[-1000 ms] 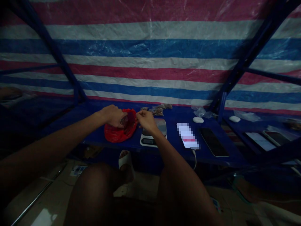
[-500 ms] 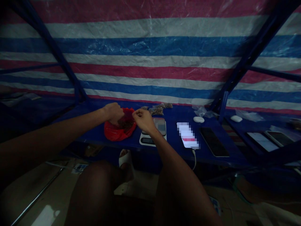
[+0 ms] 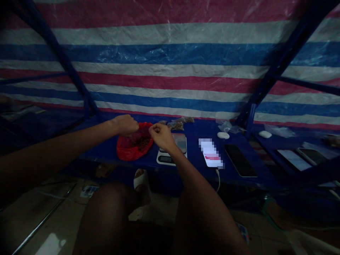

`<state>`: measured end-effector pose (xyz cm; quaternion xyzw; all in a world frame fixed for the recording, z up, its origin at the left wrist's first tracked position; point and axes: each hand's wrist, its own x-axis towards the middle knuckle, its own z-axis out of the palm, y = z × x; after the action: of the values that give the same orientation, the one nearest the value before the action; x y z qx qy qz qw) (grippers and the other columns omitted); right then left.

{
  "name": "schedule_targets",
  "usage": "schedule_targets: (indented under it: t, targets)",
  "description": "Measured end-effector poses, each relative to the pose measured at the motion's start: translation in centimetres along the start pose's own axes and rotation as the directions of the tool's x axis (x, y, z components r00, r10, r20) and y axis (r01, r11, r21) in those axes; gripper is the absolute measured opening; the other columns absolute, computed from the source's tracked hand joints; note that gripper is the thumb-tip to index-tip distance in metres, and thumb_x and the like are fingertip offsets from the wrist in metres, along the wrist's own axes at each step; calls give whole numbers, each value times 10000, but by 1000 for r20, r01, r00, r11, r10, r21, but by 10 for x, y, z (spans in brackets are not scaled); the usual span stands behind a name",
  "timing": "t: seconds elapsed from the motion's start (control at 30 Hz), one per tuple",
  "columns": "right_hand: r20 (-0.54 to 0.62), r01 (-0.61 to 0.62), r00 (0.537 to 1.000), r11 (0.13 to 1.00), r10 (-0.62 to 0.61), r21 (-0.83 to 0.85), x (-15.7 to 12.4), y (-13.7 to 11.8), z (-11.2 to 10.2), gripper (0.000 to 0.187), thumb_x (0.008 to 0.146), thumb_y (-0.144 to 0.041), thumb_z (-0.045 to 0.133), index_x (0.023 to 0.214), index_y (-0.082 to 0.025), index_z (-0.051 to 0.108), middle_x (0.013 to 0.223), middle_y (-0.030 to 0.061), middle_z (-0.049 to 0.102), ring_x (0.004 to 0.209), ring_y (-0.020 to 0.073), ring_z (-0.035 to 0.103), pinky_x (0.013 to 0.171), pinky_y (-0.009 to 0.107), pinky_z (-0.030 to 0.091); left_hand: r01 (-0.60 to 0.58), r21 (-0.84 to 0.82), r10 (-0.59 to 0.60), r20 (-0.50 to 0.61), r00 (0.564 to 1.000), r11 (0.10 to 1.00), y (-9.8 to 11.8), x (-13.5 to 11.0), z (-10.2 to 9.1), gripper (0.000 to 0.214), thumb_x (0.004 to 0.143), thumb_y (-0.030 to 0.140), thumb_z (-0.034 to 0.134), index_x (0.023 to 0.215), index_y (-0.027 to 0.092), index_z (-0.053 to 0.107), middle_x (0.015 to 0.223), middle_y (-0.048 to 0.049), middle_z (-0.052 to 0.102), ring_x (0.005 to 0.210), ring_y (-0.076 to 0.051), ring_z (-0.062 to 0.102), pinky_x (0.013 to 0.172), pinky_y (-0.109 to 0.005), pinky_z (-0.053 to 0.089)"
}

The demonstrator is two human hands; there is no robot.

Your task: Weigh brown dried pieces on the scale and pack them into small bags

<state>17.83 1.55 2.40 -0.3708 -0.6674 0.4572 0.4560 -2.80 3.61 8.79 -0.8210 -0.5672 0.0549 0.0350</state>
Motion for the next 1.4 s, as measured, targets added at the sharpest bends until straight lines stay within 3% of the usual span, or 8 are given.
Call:
schedule_targets:
  t: [0.2,0.47,0.67,0.8,0.93,1.0,1.13,1.4]
  targets:
    - [7,73,997,995,-73,-67,1,11,1,140,872,-269,572,793,-186,652,740,-11,652,664,135,587,635,253,427,-98,219,60,175,983,971,7,-6,-12,183,650,289,906,748,198,782,923,-158,797,1069,-414,714,933,-439,491]
    - [7,96,995,989,-96,-111,0,7,-7,160,899,-298,620,839,-181,709,816,23,721,736,153,639,699,266,470,-7,18,10,-169,986,1000,9,-33,-13,532,832,666,719,1245,335,774,1058,-73,787,1026,-330,725,827,-352,510]
    - [-12,56,998,998,-56,-38,-1,2,-29,232,873,-375,666,770,-170,703,706,7,670,643,138,582,621,254,431,-55,-145,7,-312,950,988,42,-19,16,532,905,701,611,1266,332,741,1162,-65,767,1070,-313,724,855,-346,536]
    - [-245,53,967,996,-70,-74,5,13,-75,279,849,-439,689,816,-165,727,698,12,675,626,138,574,602,251,425,-78,-229,6,-299,954,970,48,18,18,703,851,622,723,1441,254,615,1316,-122,731,1139,-331,707,928,-381,548]
    - [-578,-65,815,986,-36,-154,4,34,-130,334,850,-457,662,846,-134,746,763,56,731,699,177,629,650,270,460,-77,-203,39,-188,981,976,53,65,14,479,867,398,732,1305,209,701,1255,-147,760,1101,-302,722,914,-353,547]
    - [-609,-176,793,948,-23,-264,0,46,-147,310,850,-416,654,803,-128,758,772,72,753,752,211,668,689,285,477,-78,-168,64,-84,994,983,60,83,15,289,867,299,696,1142,242,766,1156,-110,794,1039,-281,736,881,-342,547]
    - [-482,-381,870,758,100,-529,-7,59,-155,347,901,-386,600,726,-153,788,707,86,745,748,253,713,693,302,471,-99,-96,109,102,989,990,69,101,27,279,809,189,675,1053,256,792,1103,-104,803,965,-297,744,817,-364,552]
    - [-493,-532,839,531,229,-659,-6,45,-150,433,937,-506,551,936,-187,843,992,191,803,1011,359,760,798,382,515,-205,-33,206,32,978,978,62,102,52,250,900,252,559,973,247,798,1090,-104,782,989,-289,731,844,-367,536]
